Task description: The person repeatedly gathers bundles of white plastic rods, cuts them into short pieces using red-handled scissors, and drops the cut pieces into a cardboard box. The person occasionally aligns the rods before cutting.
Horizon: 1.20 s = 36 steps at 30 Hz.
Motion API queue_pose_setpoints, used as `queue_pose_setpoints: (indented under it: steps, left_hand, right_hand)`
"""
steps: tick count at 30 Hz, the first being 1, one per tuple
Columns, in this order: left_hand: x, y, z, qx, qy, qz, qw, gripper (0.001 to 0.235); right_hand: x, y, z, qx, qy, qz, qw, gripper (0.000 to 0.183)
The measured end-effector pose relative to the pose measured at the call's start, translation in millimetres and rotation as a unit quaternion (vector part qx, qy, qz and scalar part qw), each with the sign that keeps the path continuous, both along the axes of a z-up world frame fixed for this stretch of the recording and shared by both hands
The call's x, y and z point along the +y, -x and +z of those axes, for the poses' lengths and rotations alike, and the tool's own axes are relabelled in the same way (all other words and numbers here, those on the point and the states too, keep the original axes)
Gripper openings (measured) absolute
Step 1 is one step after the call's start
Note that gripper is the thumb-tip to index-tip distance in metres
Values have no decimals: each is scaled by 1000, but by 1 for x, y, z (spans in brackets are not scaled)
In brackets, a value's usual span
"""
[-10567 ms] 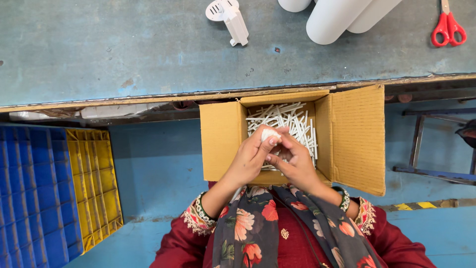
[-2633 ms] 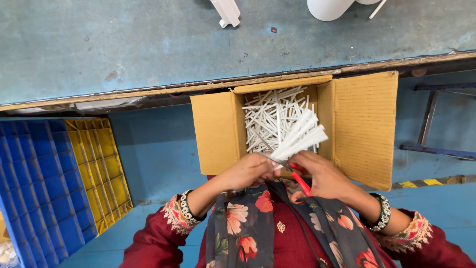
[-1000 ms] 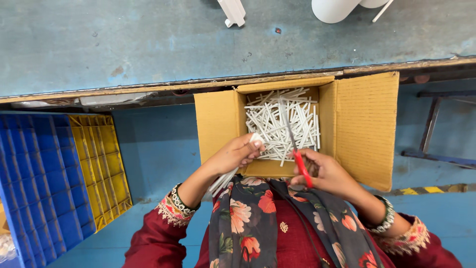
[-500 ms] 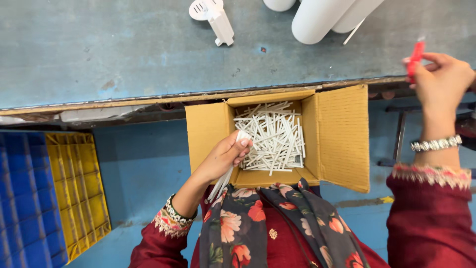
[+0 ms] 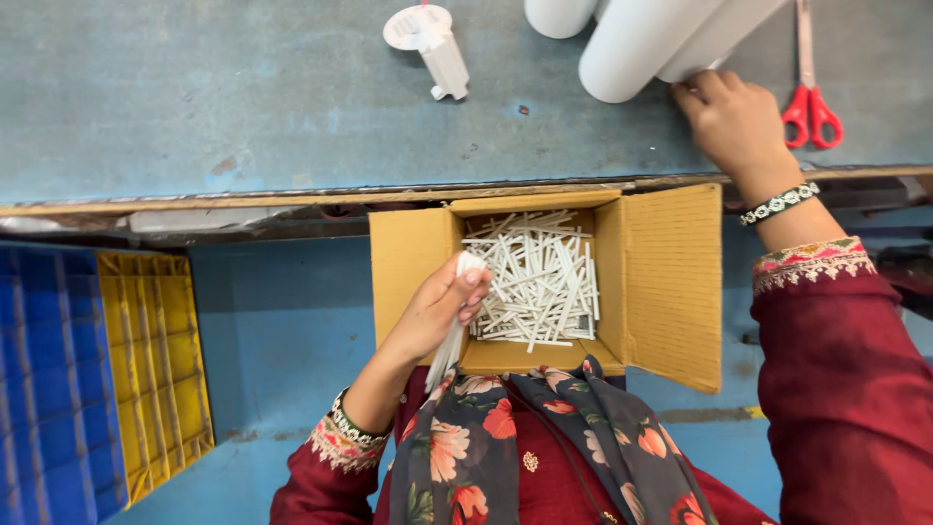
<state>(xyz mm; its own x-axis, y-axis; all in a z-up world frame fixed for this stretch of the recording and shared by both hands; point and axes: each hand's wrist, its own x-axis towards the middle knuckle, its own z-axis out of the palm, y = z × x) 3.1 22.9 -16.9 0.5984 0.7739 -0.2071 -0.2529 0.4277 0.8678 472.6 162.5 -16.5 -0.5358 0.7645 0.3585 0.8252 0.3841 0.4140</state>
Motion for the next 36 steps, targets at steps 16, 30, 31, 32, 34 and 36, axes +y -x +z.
queue_pose_setpoints:
  steps: [16, 30, 31, 32, 34, 36]
  left_hand:
    - [10, -22, 15, -11, -27, -1, 1000, 28]
    - [-1, -48, 5, -13, -22, -98, 995, 34]
    - [-1, -50, 3, -27, -17, -98, 995, 34]
    - [0, -51, 1, -40, -12, -99, 994, 33]
    - [1, -51, -2, -51, -8, -104, 993, 33]
    - [0, -52, -2, -49, -1, -106, 993, 33]
  right_hand:
    - [-200, 133, 133, 782, 305, -72, 539, 31]
    - [-175, 222, 74, 685, 352, -40, 637, 19]
    - [-175, 223, 72, 687, 344, -32, 639, 19]
    - [-176, 224, 69, 690, 335, -24, 641, 19]
    - [-177, 223, 66, 688, 322, -22, 649, 19]
    - [-179, 221, 63, 679, 315, -33, 663, 18]
